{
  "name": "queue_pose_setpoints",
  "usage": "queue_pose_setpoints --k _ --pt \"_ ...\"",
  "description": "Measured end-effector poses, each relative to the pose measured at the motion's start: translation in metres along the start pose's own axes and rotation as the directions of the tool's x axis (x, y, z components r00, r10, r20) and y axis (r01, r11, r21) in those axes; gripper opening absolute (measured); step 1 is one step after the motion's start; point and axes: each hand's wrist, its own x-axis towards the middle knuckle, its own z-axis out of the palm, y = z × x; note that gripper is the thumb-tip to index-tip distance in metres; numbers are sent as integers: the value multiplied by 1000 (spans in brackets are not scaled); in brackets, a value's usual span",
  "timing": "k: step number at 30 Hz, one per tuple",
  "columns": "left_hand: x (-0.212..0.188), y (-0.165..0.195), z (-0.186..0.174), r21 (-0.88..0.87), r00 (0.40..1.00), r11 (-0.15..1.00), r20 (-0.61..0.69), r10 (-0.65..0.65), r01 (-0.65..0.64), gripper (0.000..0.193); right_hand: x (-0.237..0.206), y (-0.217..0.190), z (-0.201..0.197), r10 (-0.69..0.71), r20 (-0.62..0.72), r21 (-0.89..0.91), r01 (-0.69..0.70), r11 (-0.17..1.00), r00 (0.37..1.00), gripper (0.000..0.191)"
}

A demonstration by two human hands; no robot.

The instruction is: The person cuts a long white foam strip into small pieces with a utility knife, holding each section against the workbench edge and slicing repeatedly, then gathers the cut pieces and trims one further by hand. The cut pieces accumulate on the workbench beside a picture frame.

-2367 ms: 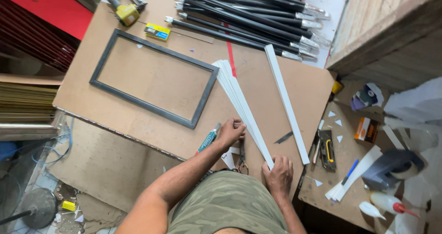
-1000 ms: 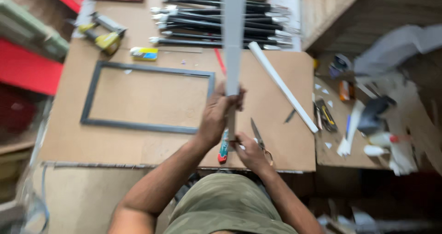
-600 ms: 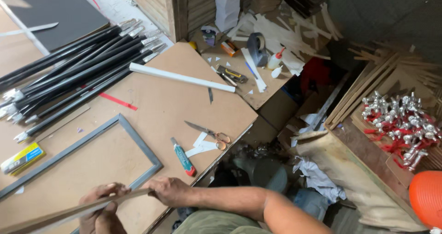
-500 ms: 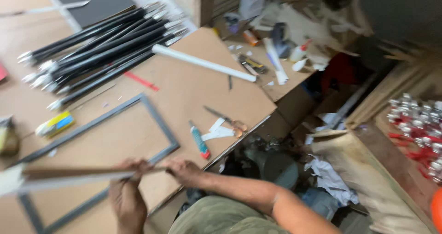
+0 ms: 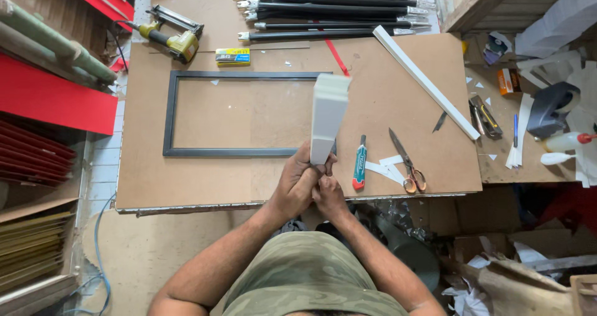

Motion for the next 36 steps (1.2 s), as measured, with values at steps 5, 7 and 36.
queue_pose_setpoints --k 5,7,36 --pt "-3 -1 0 18 999 999 11 47 -47 37 -6 -3 4 69 32 30 -70 997 997 36" --pt "-4 -4 0 17 998 998 -8 62 -62 36 -6 -5 5 32 16 53 -32 998 999 37" --pt "-36 2 -14 122 993 988 -59 98 -90 19 -13 -48 20 59 85 -25 -57 998 995 36"
